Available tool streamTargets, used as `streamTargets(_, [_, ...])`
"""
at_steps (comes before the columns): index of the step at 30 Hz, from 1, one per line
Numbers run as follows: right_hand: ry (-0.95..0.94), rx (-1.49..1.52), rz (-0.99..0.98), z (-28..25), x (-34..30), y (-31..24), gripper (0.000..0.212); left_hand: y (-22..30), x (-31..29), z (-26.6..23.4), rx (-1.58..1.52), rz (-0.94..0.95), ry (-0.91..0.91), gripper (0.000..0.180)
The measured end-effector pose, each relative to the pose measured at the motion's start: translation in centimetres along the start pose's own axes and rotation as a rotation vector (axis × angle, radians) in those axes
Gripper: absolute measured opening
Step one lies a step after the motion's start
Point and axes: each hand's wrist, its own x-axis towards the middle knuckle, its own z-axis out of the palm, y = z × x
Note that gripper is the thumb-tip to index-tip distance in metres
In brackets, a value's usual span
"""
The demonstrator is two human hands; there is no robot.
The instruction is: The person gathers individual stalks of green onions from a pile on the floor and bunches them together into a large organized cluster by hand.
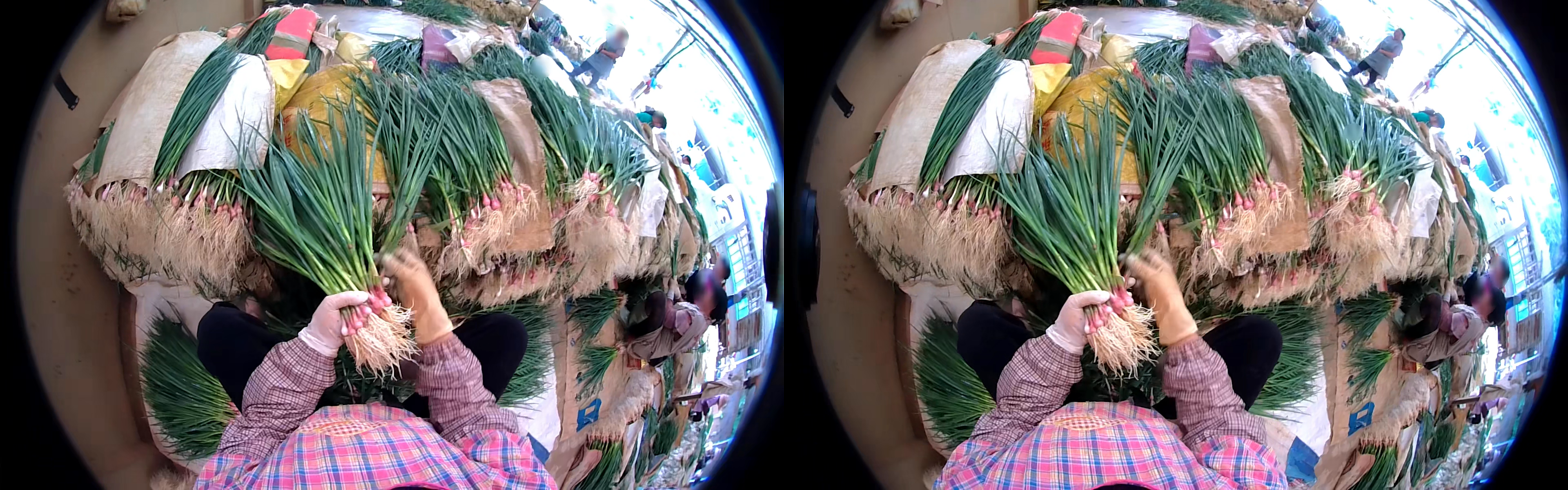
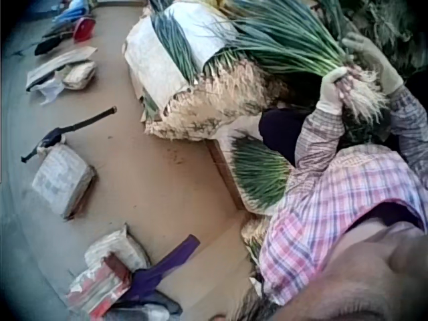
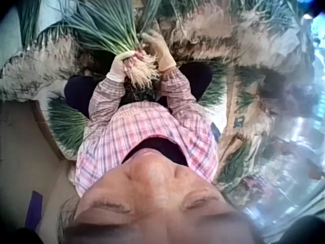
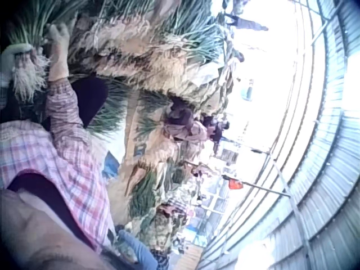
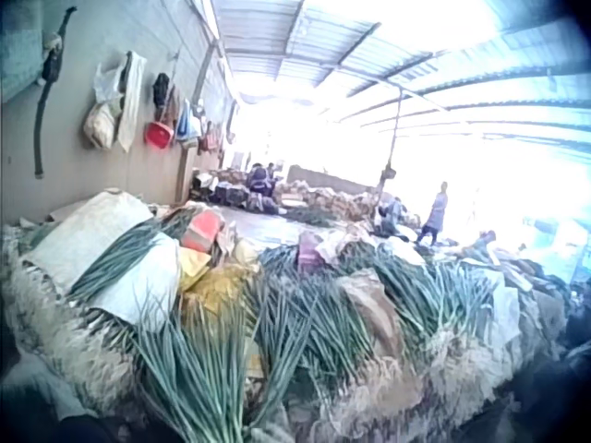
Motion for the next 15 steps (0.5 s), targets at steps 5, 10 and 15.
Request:
streamTargets(5, [0.066,0.035,-0.313,1.3,1.6,-0.4,0.012,0.1,-0.8,0.1,0.023,0.044,-0.041,0.047])
streamTargets(10, [0.163,0.265,-0.149,1.2,1.6,1.5,0.008,0.3,-0.3,-0.6,0.069,-0.003,-0.007,0.042])
streamTargets(15, [0.269,0.645,-0.180,-0.4,2.5,-1.6,0.012,0.2,-0.7,0.5,-0.081,0.064,-0.093,0.043])
